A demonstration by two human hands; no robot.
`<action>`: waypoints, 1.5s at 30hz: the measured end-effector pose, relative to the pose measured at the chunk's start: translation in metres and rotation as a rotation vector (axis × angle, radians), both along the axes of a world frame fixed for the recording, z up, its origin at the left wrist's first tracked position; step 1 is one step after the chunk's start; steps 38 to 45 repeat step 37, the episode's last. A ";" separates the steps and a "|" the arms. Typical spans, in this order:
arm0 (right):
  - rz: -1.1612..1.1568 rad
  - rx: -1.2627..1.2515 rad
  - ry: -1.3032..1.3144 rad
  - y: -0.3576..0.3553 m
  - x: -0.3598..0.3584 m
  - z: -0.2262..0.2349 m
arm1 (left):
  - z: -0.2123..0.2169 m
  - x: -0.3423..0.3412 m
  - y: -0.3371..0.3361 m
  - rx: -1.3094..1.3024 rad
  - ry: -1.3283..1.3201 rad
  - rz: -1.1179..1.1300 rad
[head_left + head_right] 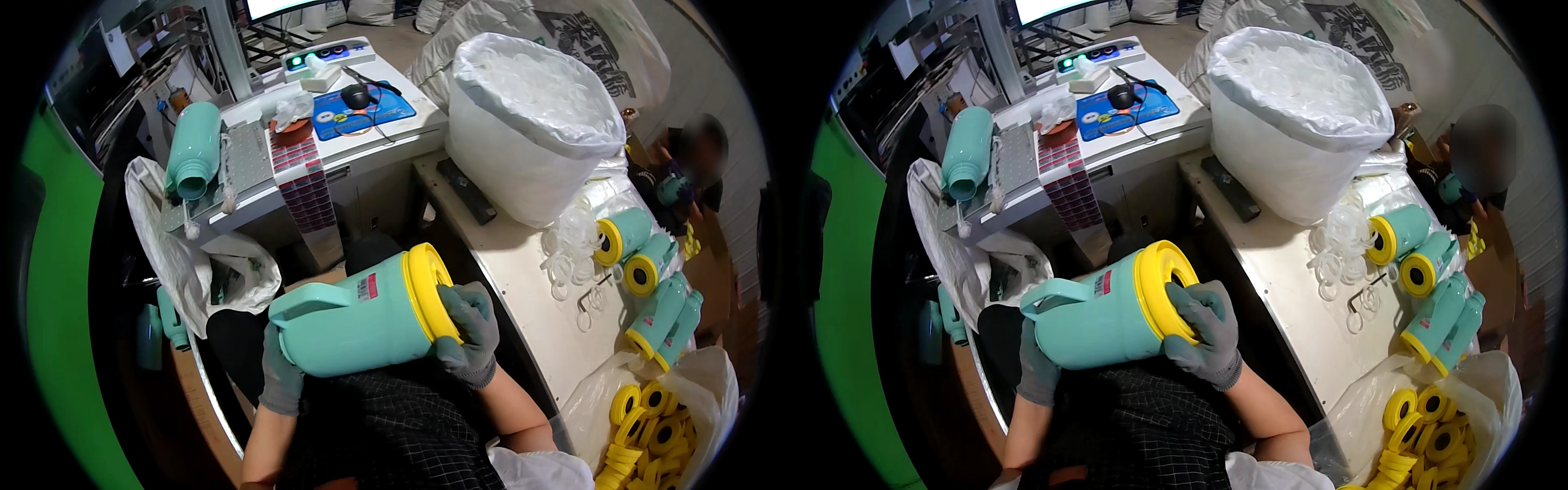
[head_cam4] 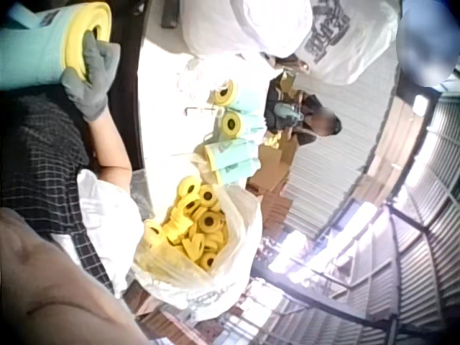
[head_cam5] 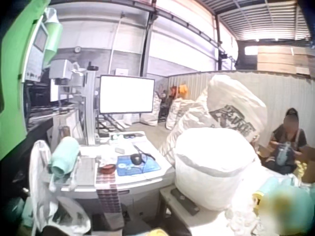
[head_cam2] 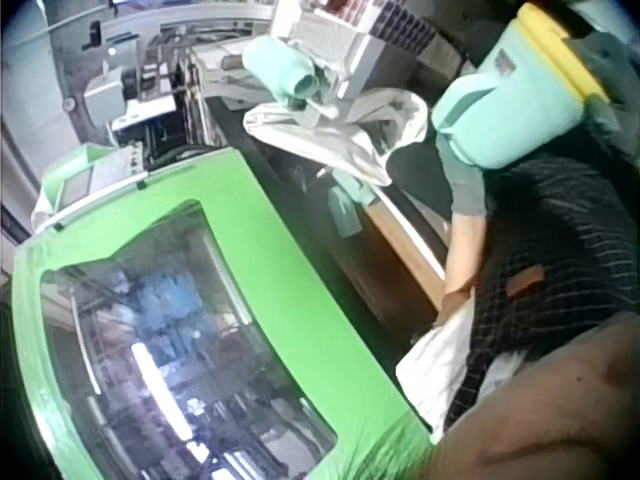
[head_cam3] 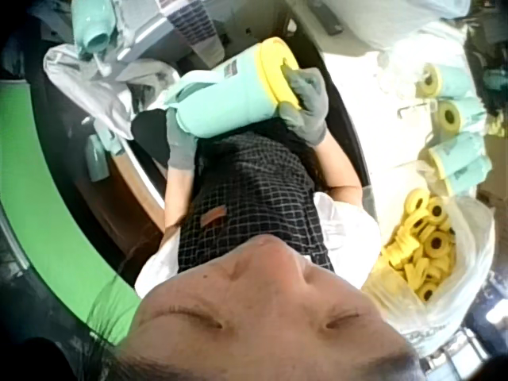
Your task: The person assembles teal kettles by inserting a white plastic insert into the body, applying a label, and screwing on a yellow lid. The person handles the kettles one at a time and places the finished units on a nearby table.
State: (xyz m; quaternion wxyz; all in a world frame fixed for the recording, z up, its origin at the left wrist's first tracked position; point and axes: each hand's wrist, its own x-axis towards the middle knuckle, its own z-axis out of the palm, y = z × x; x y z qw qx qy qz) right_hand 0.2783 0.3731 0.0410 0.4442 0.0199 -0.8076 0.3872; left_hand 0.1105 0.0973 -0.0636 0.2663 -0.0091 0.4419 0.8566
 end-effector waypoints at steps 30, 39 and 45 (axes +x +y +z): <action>-0.219 -1.548 0.838 0.196 0.153 0.017 | 0.128 0.083 0.133 -0.325 1.331 -0.416; -0.220 -0.180 0.282 0.146 0.145 0.147 | 0.166 0.028 0.097 -0.551 1.332 -0.314; -0.220 -0.180 0.282 0.146 0.145 0.147 | 0.166 0.028 0.097 -0.551 1.332 -0.314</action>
